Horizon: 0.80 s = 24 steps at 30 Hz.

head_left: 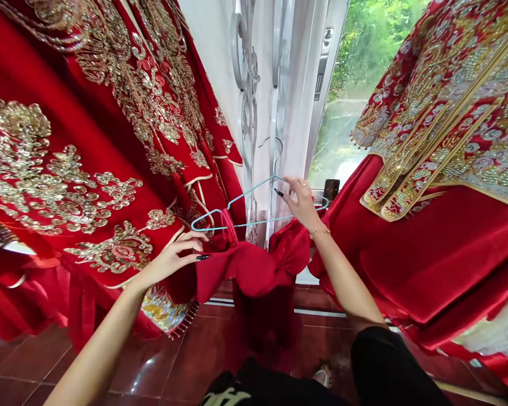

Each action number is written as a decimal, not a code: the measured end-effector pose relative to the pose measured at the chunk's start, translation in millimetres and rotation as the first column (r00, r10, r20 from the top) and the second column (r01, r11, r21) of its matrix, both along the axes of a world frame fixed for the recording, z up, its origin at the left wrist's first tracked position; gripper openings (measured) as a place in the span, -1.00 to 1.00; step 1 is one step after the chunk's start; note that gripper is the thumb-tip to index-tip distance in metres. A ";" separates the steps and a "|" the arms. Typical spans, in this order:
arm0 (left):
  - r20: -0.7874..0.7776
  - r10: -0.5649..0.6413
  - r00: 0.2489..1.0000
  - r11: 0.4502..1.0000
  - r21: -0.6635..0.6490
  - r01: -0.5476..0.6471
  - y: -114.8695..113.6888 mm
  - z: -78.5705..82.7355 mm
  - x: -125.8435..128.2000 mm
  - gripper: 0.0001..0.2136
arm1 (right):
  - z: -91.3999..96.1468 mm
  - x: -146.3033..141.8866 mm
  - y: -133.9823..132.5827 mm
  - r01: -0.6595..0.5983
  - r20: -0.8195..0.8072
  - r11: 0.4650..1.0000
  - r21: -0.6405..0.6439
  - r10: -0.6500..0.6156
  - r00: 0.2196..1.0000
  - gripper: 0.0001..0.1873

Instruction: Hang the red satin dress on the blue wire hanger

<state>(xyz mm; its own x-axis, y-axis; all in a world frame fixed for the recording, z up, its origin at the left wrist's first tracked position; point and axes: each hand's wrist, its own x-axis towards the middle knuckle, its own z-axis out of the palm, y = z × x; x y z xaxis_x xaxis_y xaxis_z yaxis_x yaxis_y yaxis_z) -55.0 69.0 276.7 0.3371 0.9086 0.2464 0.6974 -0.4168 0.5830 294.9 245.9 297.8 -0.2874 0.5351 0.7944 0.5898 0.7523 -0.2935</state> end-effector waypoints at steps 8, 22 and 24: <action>-0.168 -0.099 0.981 0.992 0.063 0.111 34.8 91.6 -20.8 -0.60 | -6.6 2.1 9.2 0.048 -0.096 0.998 0.040 -0.044 0.994 -0.58; -0.231 -0.182 0.956 0.914 0.318 0.251 140.7 174.8 74.3 -0.91 | -11.4 -12.4 -1.5 0.011 -0.173 0.999 -0.047 -0.019 0.985 -0.54; -0.083 -0.165 0.983 0.910 0.371 0.184 139.3 169.7 73.7 -0.89 | -11.1 -13.3 -2.9 0.033 -0.173 0.998 -0.044 -0.041 0.984 -0.53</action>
